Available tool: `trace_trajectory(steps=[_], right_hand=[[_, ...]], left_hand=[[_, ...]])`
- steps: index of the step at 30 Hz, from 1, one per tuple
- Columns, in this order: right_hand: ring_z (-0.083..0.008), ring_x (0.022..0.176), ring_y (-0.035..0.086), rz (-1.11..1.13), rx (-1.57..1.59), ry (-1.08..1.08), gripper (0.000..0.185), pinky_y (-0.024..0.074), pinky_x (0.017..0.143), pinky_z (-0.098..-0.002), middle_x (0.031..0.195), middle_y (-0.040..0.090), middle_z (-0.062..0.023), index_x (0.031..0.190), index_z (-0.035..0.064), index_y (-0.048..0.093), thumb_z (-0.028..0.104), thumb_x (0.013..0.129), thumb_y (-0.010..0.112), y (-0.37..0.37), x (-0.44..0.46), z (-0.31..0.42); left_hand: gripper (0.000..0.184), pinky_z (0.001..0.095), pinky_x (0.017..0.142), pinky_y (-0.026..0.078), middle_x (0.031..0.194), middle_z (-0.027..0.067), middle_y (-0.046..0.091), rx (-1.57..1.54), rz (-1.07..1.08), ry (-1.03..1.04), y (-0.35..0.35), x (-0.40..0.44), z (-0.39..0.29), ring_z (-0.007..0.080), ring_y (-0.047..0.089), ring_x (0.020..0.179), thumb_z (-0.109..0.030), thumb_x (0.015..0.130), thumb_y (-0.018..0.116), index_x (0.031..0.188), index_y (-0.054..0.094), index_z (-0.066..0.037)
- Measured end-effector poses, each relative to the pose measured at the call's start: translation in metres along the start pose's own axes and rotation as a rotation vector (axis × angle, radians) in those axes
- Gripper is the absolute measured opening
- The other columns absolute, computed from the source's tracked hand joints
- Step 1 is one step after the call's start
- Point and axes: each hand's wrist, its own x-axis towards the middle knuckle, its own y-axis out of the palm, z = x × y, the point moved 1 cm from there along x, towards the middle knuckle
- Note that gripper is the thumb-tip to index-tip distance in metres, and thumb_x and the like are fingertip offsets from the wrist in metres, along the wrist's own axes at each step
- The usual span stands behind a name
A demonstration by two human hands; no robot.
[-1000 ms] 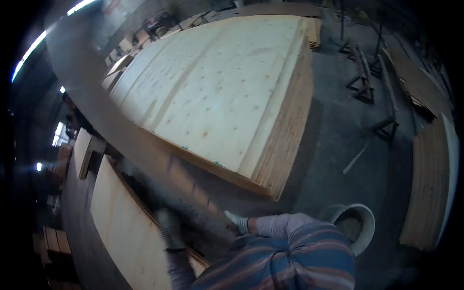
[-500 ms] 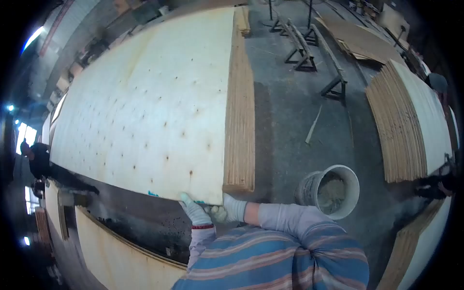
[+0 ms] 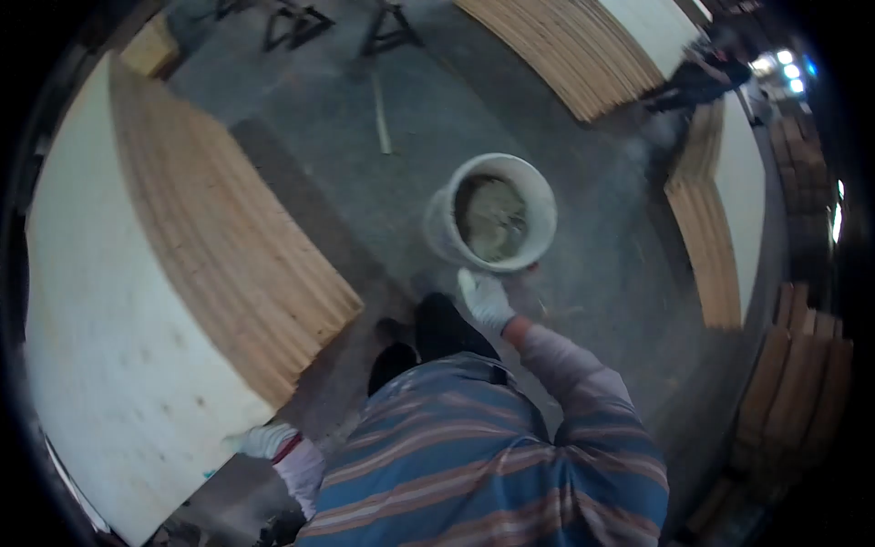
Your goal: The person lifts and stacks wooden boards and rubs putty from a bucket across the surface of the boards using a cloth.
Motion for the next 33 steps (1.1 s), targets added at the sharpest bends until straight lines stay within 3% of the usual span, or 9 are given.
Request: trace_trajectory(steps=[3, 8, 13, 17, 21, 24, 29, 30, 33], right_hand=[[-0.0358, 0.083, 0.065, -0.255, -0.309, 0.005, 0.028, 0.0494, 0.073, -0.0437, 0.083, 0.067, -0.0183, 0.095, 0.0083, 0.067, 0.031, 0.092, 0.050, -0.086, 0.033, -0.094], [-0.0277, 0.089, 0.067, 0.274, -1.116, -0.121, 0.023, 0.0506, 0.072, -0.0415, 0.091, 0.070, -0.0118, 0.095, 0.0132, 0.069, 0.024, 0.091, 0.049, -0.100, 0.161, -0.069], [-0.0237, 0.100, 0.061, 0.633, -1.367, -0.481, 0.026, 0.0497, 0.077, -0.0408, 0.103, 0.066, -0.0132, 0.105, 0.0086, 0.067, 0.020, 0.085, 0.054, -0.094, 0.199, -0.064], [-0.0318, 0.089, 0.063, 0.100, -0.699, -0.369, 0.021, 0.0523, 0.074, -0.0437, 0.101, 0.063, -0.0175, 0.097, 0.0057, 0.062, 0.016, 0.079, 0.058, -0.122, 0.200, -0.045], [-0.0328, 0.080, 0.068, 0.153, -0.774, -0.056, 0.026, 0.0536, 0.071, -0.0455, 0.088, 0.069, -0.0176, 0.107, 0.0033, 0.062, 0.013, 0.083, 0.054, -0.083, 0.230, -0.091], [-0.0350, 0.081, 0.067, 0.490, -0.783, -0.032, 0.025, 0.0526, 0.072, -0.0470, 0.090, 0.068, -0.0197, 0.107, 0.0054, 0.063, 0.010, 0.086, 0.050, -0.101, 0.215, -0.011], [-0.0325, 0.085, 0.064, 0.132, -0.330, -0.578, 0.030, 0.0512, 0.078, -0.0442, 0.093, 0.066, -0.0200, 0.112, 0.0063, 0.063, 0.009, 0.086, 0.049, 0.014, 0.253, -0.077], [-0.0263, 0.093, 0.065, 0.255, -0.859, -0.780, 0.028, 0.0523, 0.082, -0.0403, 0.105, 0.065, -0.0175, 0.114, 0.0034, 0.062, 0.008, 0.089, 0.049, 0.024, 0.261, -0.087], [-0.0263, 0.100, 0.060, 0.483, -0.621, -0.677, 0.030, 0.0496, 0.086, -0.0406, 0.111, 0.062, -0.0160, 0.117, 0.0042, 0.060, 0.014, 0.090, 0.051, 0.071, 0.304, -0.073]], left_hand=[[0.073, 0.0345, 0.109, 0.029, 0.140, 0.0104, 0.046, -0.056, 0.047, -0.150, -0.013, -0.052, -0.021, 0.0228, 0.041, 0.126, -0.060, 0.091, 0.046, 0.139, 0.043, -0.005], [0.070, 0.0421, 0.109, 0.028, 0.140, 0.0120, 0.046, 0.037, 0.125, -0.157, 0.063, 0.059, -0.060, 0.0291, 0.043, 0.125, -0.058, 0.093, 0.039, 0.140, 0.041, -0.006], [0.065, 0.0504, 0.108, 0.027, 0.144, 0.0115, 0.039, 0.189, 0.054, 0.012, 0.075, 0.061, -0.067, 0.0321, 0.038, 0.129, -0.051, 0.094, 0.043, 0.144, 0.035, -0.010], [0.062, 0.0512, 0.108, 0.028, 0.146, 0.0116, 0.036, 0.198, 0.017, -0.095, 0.086, 0.038, -0.072, 0.0329, 0.037, 0.130, -0.049, 0.093, 0.044, 0.145, 0.034, -0.016], [0.066, 0.0517, 0.104, 0.035, 0.143, 0.0145, 0.039, 0.258, 0.056, -0.087, 0.067, 0.063, -0.071, 0.0342, 0.041, 0.126, -0.051, 0.092, 0.045, 0.143, 0.034, -0.011], [0.066, 0.0552, 0.101, 0.037, 0.141, 0.0149, 0.040, 0.216, 0.046, -0.078, 0.078, 0.055, -0.074, 0.0355, 0.041, 0.126, -0.051, 0.092, 0.045, 0.143, 0.034, -0.010], [0.071, 0.0568, 0.101, 0.036, 0.142, 0.0131, 0.040, 0.232, 0.049, -0.168, 0.082, 0.034, -0.080, 0.0394, 0.038, 0.128, -0.057, 0.089, 0.046, 0.144, 0.033, -0.013], [0.071, 0.0562, 0.100, 0.037, 0.141, 0.0122, 0.041, 0.231, 0.110, -0.194, 0.079, 0.045, -0.075, 0.0385, 0.039, 0.127, -0.058, 0.088, 0.046, 0.143, 0.034, -0.014], [0.070, 0.0544, 0.100, 0.038, 0.138, 0.0094, 0.045, 0.266, 0.260, -0.099, 0.059, 0.077, -0.072, 0.0358, 0.042, 0.125, -0.059, 0.087, 0.046, 0.140, 0.038, -0.015]])
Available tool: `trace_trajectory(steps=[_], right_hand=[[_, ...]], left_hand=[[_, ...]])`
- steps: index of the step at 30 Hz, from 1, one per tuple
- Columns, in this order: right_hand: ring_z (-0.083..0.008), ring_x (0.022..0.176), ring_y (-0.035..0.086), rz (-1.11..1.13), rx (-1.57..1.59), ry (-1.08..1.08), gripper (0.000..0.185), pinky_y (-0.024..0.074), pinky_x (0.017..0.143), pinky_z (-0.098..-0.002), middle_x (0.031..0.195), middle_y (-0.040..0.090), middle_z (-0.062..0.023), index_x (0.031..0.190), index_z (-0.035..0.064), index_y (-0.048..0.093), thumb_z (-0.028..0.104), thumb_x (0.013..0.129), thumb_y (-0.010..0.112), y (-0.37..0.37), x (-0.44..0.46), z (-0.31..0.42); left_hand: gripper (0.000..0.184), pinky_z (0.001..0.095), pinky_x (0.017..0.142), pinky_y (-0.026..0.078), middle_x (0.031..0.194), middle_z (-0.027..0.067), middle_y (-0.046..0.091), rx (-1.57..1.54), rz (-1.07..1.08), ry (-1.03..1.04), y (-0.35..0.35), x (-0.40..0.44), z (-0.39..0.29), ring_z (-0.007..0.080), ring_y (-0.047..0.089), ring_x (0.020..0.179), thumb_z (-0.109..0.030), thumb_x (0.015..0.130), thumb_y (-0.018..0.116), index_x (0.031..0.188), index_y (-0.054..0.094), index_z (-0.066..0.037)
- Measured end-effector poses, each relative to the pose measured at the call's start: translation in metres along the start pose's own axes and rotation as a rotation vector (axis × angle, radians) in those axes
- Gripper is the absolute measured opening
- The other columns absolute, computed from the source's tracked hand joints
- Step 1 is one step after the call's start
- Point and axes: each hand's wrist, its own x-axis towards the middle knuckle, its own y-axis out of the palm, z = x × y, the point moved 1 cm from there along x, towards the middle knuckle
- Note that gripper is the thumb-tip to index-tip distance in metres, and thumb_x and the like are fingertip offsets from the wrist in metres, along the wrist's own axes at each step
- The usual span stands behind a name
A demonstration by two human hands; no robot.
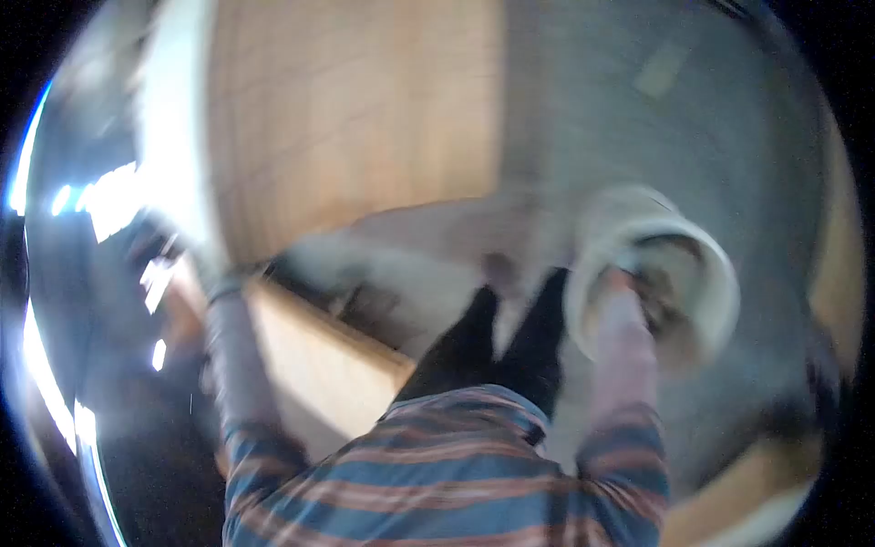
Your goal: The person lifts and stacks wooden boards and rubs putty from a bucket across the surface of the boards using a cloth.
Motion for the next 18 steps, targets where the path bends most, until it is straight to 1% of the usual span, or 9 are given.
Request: trace_trajectory(steps=[2, 5, 7, 8, 11, 13, 15, 16, 18], right_hand=[[-0.0263, 0.105, 0.057, 0.126, 0.264, 0.101, 0.032, 0.0478, 0.090, -0.0407, 0.115, 0.060, -0.0149, 0.119, 0.0047, 0.059, 0.017, 0.090, 0.052, 0.013, 0.010, -0.006], [-0.0263, 0.112, 0.053, 0.217, 1.857, 0.824, 0.035, 0.0450, 0.094, -0.0410, 0.121, 0.057, -0.0134, 0.122, 0.0055, 0.058, 0.023, 0.092, 0.054, 0.023, -0.035, -0.021], [-0.0263, 0.117, 0.050, 0.245, 2.063, 1.034, 0.038, 0.0432, 0.097, -0.0412, 0.125, 0.055, -0.0123, 0.124, 0.0060, 0.057, 0.026, 0.092, 0.055, -0.001, -0.069, -0.020], [-0.0263, 0.119, 0.049, 0.221, 2.075, 1.078, 0.039, 0.0423, 0.099, -0.0413, 0.127, 0.054, -0.0118, 0.126, 0.0063, 0.056, 0.028, 0.093, 0.056, -0.014, -0.085, -0.022], [-0.0243, 0.116, 0.050, 0.071, 1.684, 0.824, 0.047, 0.0447, 0.096, -0.0381, 0.126, 0.055, -0.0079, 0.130, 0.0085, 0.054, 0.031, 0.090, 0.060, -0.035, -0.118, -0.027], [-0.0226, 0.114, 0.051, 0.006, 1.751, 0.546, 0.049, 0.0454, 0.095, -0.0373, 0.125, 0.056, -0.0071, 0.133, 0.0068, 0.050, 0.028, 0.090, 0.059, -0.048, -0.150, -0.026], [-0.0240, 0.111, 0.053, -0.237, 1.838, 0.595, 0.048, 0.0460, 0.089, -0.0400, 0.127, 0.055, -0.0087, 0.134, 0.0042, 0.048, 0.029, 0.092, 0.055, -0.108, -0.169, 0.045], [-0.0254, 0.110, 0.054, -0.309, 1.659, 0.506, 0.048, 0.0476, 0.090, -0.0389, 0.124, 0.056, -0.0107, 0.134, 0.0040, 0.049, 0.024, 0.091, 0.057, -0.119, -0.170, 0.058], [-0.0230, 0.097, 0.055, -0.326, 1.913, 0.243, 0.035, 0.0464, 0.076, -0.0360, 0.111, 0.057, -0.0082, 0.120, 0.0072, 0.054, 0.026, 0.090, 0.058, -0.174, -0.162, 0.147]], left_hand=[[0.070, 0.0532, 0.099, 0.039, 0.137, 0.0075, 0.047, -0.028, -0.066, 0.091, -0.003, -0.003, 0.012, 0.0340, 0.043, 0.124, -0.061, 0.086, 0.046, 0.139, 0.040, -0.016], [0.070, 0.0563, 0.093, 0.042, 0.128, 0.0048, 0.054, -0.180, -0.173, 0.200, 0.025, -0.019, 0.018, 0.0310, 0.050, 0.117, -0.067, 0.081, 0.048, 0.135, 0.045, -0.022], [0.072, 0.0430, 0.102, 0.040, 0.132, 0.0086, 0.053, -0.316, -0.242, 0.015, 0.069, -0.062, -0.008, 0.0287, 0.052, 0.116, -0.063, 0.089, 0.042, 0.136, 0.045, -0.009], [0.067, 0.0430, 0.097, 0.045, 0.127, 0.0091, 0.057, -0.308, -0.260, 0.001, 0.069, -0.067, -0.009, 0.0281, 0.056, 0.112, -0.060, 0.090, 0.040, 0.134, 0.047, -0.009], [0.066, 0.0426, 0.096, 0.048, 0.124, 0.0120, 0.059, -0.446, -0.094, 0.016, 0.054, -0.049, 0.004, 0.0288, 0.059, 0.111, -0.055, 0.093, 0.034, 0.134, 0.045, -0.004], [0.069, 0.0424, 0.100, 0.045, 0.127, 0.0149, 0.057, -0.454, 0.064, 0.127, 0.050, -0.040, 0.003, 0.0298, 0.057, 0.114, -0.054, 0.095, 0.030, 0.137, 0.041, -0.001], [0.072, 0.0418, 0.102, 0.043, 0.132, 0.0151, 0.052, -0.560, 0.044, 0.000, 0.040, -0.025, 0.018, 0.0297, 0.053, 0.118, -0.058, 0.095, 0.032, 0.137, 0.040, 0.000], [0.071, 0.0406, 0.101, 0.044, 0.129, 0.0141, 0.053, -0.517, 0.016, 0.030, 0.034, -0.019, 0.029, 0.0282, 0.054, 0.116, -0.058, 0.095, 0.036, 0.136, 0.040, -0.001], [0.061, 0.0389, 0.097, 0.047, 0.124, 0.0117, 0.056, -0.555, 0.097, 0.083, 0.026, -0.012, 0.033, 0.0233, 0.056, 0.112, -0.050, 0.096, 0.041, 0.135, 0.042, -0.002]])
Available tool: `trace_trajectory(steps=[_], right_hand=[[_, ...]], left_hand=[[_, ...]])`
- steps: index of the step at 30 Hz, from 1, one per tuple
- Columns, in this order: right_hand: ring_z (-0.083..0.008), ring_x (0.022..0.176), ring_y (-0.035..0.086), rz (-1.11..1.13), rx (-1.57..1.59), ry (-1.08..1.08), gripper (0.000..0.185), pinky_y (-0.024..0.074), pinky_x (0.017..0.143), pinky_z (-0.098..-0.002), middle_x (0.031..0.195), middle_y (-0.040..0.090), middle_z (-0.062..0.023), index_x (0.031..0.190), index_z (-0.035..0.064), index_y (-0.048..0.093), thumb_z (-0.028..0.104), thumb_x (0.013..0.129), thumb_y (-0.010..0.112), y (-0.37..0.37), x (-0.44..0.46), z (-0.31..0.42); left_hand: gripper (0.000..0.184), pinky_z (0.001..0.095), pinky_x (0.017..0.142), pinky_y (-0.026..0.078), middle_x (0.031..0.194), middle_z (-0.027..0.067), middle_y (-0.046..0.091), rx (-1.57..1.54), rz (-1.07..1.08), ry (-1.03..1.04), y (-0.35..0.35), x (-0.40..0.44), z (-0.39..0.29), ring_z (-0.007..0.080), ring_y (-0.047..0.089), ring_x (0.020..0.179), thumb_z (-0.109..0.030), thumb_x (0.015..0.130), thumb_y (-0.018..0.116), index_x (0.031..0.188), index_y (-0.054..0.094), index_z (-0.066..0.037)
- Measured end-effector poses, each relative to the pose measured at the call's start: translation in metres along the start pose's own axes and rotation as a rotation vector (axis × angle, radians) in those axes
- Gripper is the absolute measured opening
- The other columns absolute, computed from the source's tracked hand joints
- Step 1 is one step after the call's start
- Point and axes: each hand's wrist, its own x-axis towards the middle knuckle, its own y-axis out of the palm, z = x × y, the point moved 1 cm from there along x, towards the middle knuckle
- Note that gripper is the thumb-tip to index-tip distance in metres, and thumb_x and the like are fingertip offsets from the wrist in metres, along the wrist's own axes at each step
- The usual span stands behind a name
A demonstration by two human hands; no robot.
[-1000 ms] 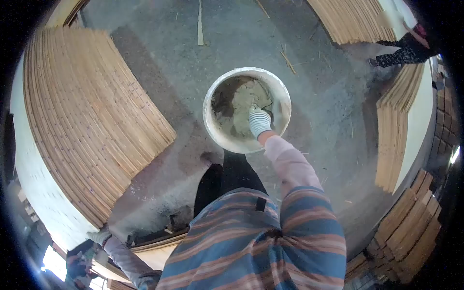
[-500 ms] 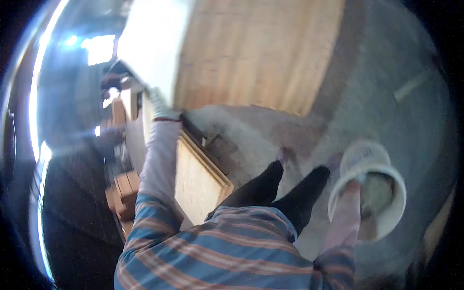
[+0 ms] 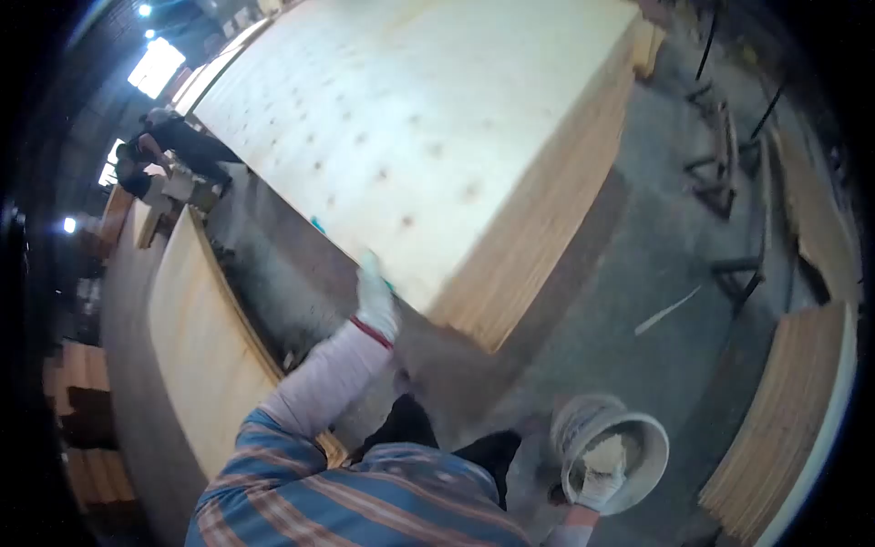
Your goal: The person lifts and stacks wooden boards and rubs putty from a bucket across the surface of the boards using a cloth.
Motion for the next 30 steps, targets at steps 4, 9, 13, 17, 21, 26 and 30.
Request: trace_trajectory(steps=[4, 9, 13, 17, 21, 26, 30], right_hand=[[-0.0138, 0.066, 0.045, 0.696, 0.007, -0.114, 0.015, 0.0371, 0.056, -0.0281, 0.080, 0.048, 0.0004, 0.089, 0.0133, 0.051, 0.026, 0.090, 0.059, 0.242, -0.041, 0.023], [-0.0127, 0.075, 0.048, 0.803, -0.137, -0.445, 0.012, 0.0392, 0.067, -0.0275, 0.087, 0.051, -0.0032, 0.096, 0.0062, 0.053, 0.017, 0.092, 0.056, 0.464, -0.070, -0.005], [-0.0150, 0.097, 0.059, 0.716, -0.422, -0.859, 0.024, 0.0471, 0.087, -0.0280, 0.107, 0.062, -0.0097, 0.114, -0.0044, 0.060, 0.003, 0.091, 0.055, 0.625, -0.106, -0.056], [-0.0131, 0.087, 0.065, 0.823, -0.574, -0.855, 0.021, 0.0517, 0.078, -0.0234, 0.097, 0.068, -0.0101, 0.109, -0.0045, 0.064, 0.005, 0.091, 0.059, 0.763, -0.110, -0.105], [-0.0152, 0.080, 0.067, 0.817, -0.584, -0.695, 0.019, 0.0561, 0.074, -0.0276, 0.095, 0.069, -0.0105, 0.105, -0.0036, 0.066, 0.005, 0.088, 0.063, 0.865, -0.047, -0.166], [-0.0187, 0.076, 0.067, 0.679, -0.400, -0.395, 0.019, 0.0575, 0.071, -0.0310, 0.092, 0.069, -0.0102, 0.103, 0.0006, 0.067, 0.007, 0.086, 0.066, 0.982, 0.109, -0.209], [-0.0215, 0.077, 0.067, 0.544, -0.065, -0.246, 0.018, 0.0562, 0.069, -0.0339, 0.094, 0.069, -0.0090, 0.102, 0.0039, 0.066, 0.012, 0.086, 0.064, 1.064, 0.242, -0.229]], left_hand=[[0.054, 0.0354, 0.100, 0.036, 0.127, 0.0110, 0.046, 0.232, 0.136, -0.048, -0.049, 0.005, 0.029, 0.0226, 0.044, 0.118, -0.036, 0.094, 0.053, 0.135, 0.038, -0.005], [0.083, 0.0402, 0.115, 0.017, 0.149, 0.0246, 0.020, 0.778, 0.430, 0.231, -0.170, -0.013, -0.026, 0.0371, 0.018, 0.140, -0.023, 0.084, 0.065, 0.148, 0.015, -0.003], [0.078, 0.0476, 0.115, 0.018, 0.146, 0.0292, 0.024, 1.052, 0.382, 0.578, -0.247, 0.069, -0.119, 0.0461, 0.020, 0.137, -0.012, 0.079, 0.061, 0.145, 0.023, 0.000], [0.054, 0.0534, 0.111, 0.023, 0.139, 0.0266, 0.037, 1.085, 0.271, 0.949, -0.267, 0.172, -0.218, 0.0461, 0.030, 0.133, -0.005, 0.083, 0.049, 0.135, 0.039, 0.004], [0.043, 0.0524, 0.109, 0.026, 0.133, 0.0224, 0.047, 1.132, 0.020, 1.113, -0.293, 0.285, -0.274, 0.0431, 0.038, 0.129, -0.007, 0.086, 0.050, 0.128, 0.048, 0.002], [0.037, 0.0507, 0.109, 0.027, 0.126, 0.0153, 0.057, 1.399, 0.239, 1.094, -0.267, 0.436, -0.350, 0.0350, 0.044, 0.127, -0.013, 0.087, 0.050, 0.122, 0.057, -0.003], [0.044, 0.0524, 0.109, 0.026, 0.132, 0.0161, 0.053, 1.644, 0.310, 0.963, -0.258, 0.541, -0.377, 0.0361, 0.044, 0.127, -0.018, 0.083, 0.053, 0.125, 0.055, -0.003]])
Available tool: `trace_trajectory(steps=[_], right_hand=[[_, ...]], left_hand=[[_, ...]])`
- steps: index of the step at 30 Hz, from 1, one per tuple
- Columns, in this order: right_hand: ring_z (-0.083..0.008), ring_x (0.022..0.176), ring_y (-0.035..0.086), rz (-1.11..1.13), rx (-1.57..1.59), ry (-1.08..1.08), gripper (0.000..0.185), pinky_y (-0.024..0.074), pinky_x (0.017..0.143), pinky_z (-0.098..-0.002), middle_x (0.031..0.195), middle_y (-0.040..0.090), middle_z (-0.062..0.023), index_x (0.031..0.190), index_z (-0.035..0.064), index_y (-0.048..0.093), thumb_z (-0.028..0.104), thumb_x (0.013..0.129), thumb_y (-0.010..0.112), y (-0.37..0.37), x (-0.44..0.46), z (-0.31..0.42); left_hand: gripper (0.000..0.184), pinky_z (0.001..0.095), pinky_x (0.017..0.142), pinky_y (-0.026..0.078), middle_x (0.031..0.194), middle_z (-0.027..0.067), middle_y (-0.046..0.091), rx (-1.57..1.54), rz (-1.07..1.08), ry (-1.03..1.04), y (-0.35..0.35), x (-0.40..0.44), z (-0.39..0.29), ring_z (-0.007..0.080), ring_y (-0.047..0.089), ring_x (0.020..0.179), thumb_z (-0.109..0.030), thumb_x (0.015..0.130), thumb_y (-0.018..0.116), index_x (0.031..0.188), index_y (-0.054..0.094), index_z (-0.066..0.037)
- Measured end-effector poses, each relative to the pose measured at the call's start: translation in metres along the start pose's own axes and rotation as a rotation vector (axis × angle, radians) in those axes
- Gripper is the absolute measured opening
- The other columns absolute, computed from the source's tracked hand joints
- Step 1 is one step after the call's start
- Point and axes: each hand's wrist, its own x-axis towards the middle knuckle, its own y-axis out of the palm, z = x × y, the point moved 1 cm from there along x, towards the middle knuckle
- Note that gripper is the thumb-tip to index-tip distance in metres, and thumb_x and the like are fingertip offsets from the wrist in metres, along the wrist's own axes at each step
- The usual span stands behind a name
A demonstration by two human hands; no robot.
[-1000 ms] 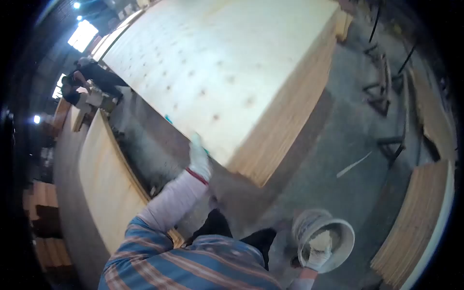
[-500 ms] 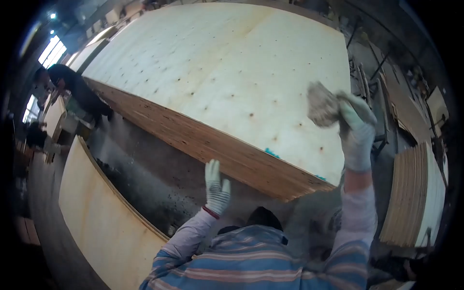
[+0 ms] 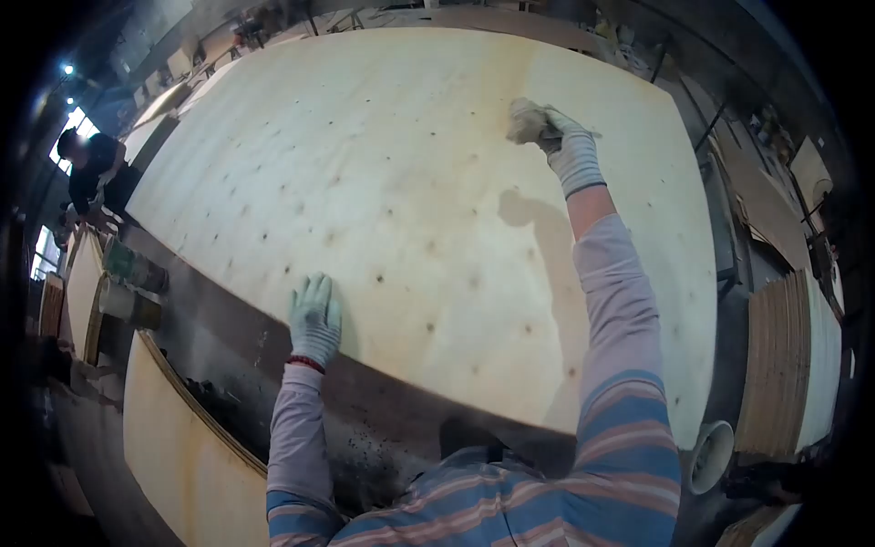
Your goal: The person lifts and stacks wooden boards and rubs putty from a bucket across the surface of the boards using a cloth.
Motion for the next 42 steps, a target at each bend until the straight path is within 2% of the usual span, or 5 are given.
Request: trace_trajectory(steps=[3, 12, 25, 31, 42], right_hand=[[-0.0211, 0.076, 0.067, -0.511, -0.079, 0.068, 0.023, 0.0550, 0.068, -0.0356, 0.089, 0.069, -0.0102, 0.095, 0.0031, 0.068, 0.023, 0.088, 0.059, -0.067, 0.127, -0.084], [-0.0294, 0.089, 0.065, 0.507, -2.069, -0.511, 0.041, 0.0501, 0.086, -0.0363, 0.096, 0.070, -0.0145, 0.106, 0.0126, 0.072, 0.043, 0.085, 0.054, 0.020, 0.084, -0.051], [-0.0272, 0.088, 0.068, 0.134, -1.827, -0.364, 0.027, 0.0535, 0.079, -0.0338, 0.100, 0.069, -0.0107, 0.107, 0.0106, 0.068, 0.008, 0.081, 0.063, 0.139, -0.442, -0.151], [-0.0179, 0.074, 0.067, -0.357, -0.561, 0.002, 0.021, 0.0534, 0.068, -0.0293, 0.087, 0.069, -0.0090, 0.103, -0.0006, 0.067, 0.012, 0.088, 0.059, 0.197, -0.410, -0.188], [-0.0167, 0.077, 0.067, 0.117, -1.241, 0.331, 0.024, 0.0526, 0.070, -0.0309, 0.086, 0.070, -0.0120, 0.102, 0.0063, 0.071, 0.020, 0.083, 0.067, 0.241, -0.268, -0.220]], left_hand=[[0.052, 0.0528, 0.108, 0.026, 0.136, 0.0159, 0.049, -0.028, 0.035, -0.062, -0.004, 0.008, -0.001, 0.0375, 0.042, 0.128, -0.023, 0.081, 0.055, 0.129, 0.052, -0.003], [0.058, 0.0553, 0.109, 0.023, 0.142, 0.0153, 0.043, -0.027, 0.188, -0.081, -0.006, 0.021, 0.000, 0.0412, 0.035, 0.133, -0.025, 0.083, 0.053, 0.136, 0.045, -0.003], [0.047, 0.0539, 0.112, 0.019, 0.138, 0.0093, 0.049, -0.448, 0.334, 0.444, -0.034, 0.007, 0.039, 0.0375, 0.036, 0.133, -0.026, 0.082, 0.057, 0.125, 0.057, -0.007], [0.045, 0.0453, 0.112, 0.023, 0.140, 0.0138, 0.046, -0.302, 0.359, 0.217, 0.015, 0.108, 0.266, 0.0344, 0.035, 0.134, -0.029, 0.091, 0.048, 0.131, 0.052, -0.008], [0.053, 0.0490, 0.112, 0.021, 0.146, 0.0150, 0.039, 0.184, 0.105, -0.029, -0.007, 0.123, 0.393, 0.0361, 0.034, 0.135, -0.032, 0.091, 0.044, 0.140, 0.044, -0.010]])
